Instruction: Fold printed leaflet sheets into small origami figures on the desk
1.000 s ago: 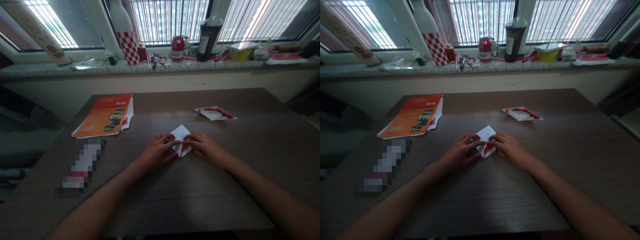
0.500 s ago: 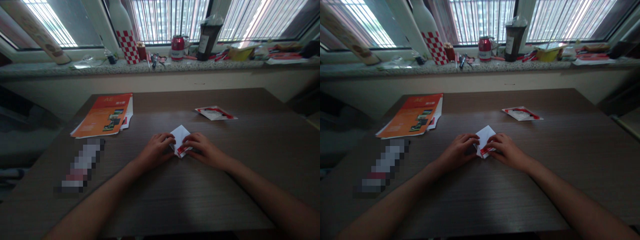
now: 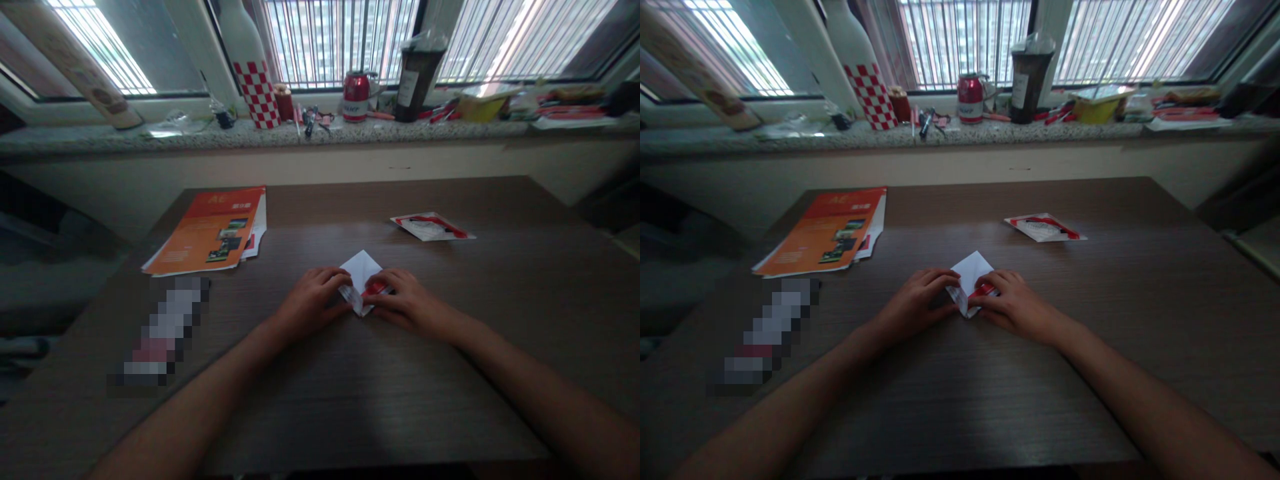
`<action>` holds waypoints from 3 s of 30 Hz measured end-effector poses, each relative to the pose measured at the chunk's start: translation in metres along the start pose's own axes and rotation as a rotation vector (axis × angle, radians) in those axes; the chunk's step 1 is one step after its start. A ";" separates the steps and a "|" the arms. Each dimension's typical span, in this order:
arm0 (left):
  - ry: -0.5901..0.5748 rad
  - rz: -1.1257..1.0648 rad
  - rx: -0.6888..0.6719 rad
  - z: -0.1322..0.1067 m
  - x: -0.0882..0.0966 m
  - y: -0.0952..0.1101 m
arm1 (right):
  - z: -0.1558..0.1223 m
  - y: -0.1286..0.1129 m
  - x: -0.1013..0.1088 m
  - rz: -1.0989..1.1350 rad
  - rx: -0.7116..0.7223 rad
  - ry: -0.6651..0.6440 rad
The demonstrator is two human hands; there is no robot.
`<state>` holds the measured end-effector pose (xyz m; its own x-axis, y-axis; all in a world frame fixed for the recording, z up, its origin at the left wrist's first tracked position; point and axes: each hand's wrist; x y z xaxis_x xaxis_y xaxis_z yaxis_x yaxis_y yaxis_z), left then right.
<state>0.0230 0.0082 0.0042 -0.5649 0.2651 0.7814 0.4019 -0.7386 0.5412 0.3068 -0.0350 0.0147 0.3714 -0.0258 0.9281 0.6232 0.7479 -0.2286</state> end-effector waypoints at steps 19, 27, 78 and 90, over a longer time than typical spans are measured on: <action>-0.080 0.061 -0.084 -0.001 -0.002 -0.001 | -0.002 0.008 -0.004 0.143 -0.115 0.092; -0.090 0.075 -0.044 -0.003 -0.003 0.002 | -0.003 0.006 -0.006 0.093 -0.108 0.092; -0.070 0.173 0.109 -0.001 -0.014 0.027 | 0.004 0.010 -0.025 -0.165 -0.208 -0.084; -0.124 0.220 0.178 0.003 -0.011 0.033 | 0.004 0.011 -0.023 -0.201 -0.255 -0.094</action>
<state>0.0442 -0.0175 0.0146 -0.3621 0.1929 0.9119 0.6312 -0.6691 0.3922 0.3026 -0.0231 -0.0078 0.1663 -0.0855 0.9824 0.8339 0.5439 -0.0938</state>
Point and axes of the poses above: each hand's wrist, its own z-axis towards the middle knuckle, its own x-axis out of the back of the hand, y = z × x, and after that the axes turned 7 degrees about -z, right-handed
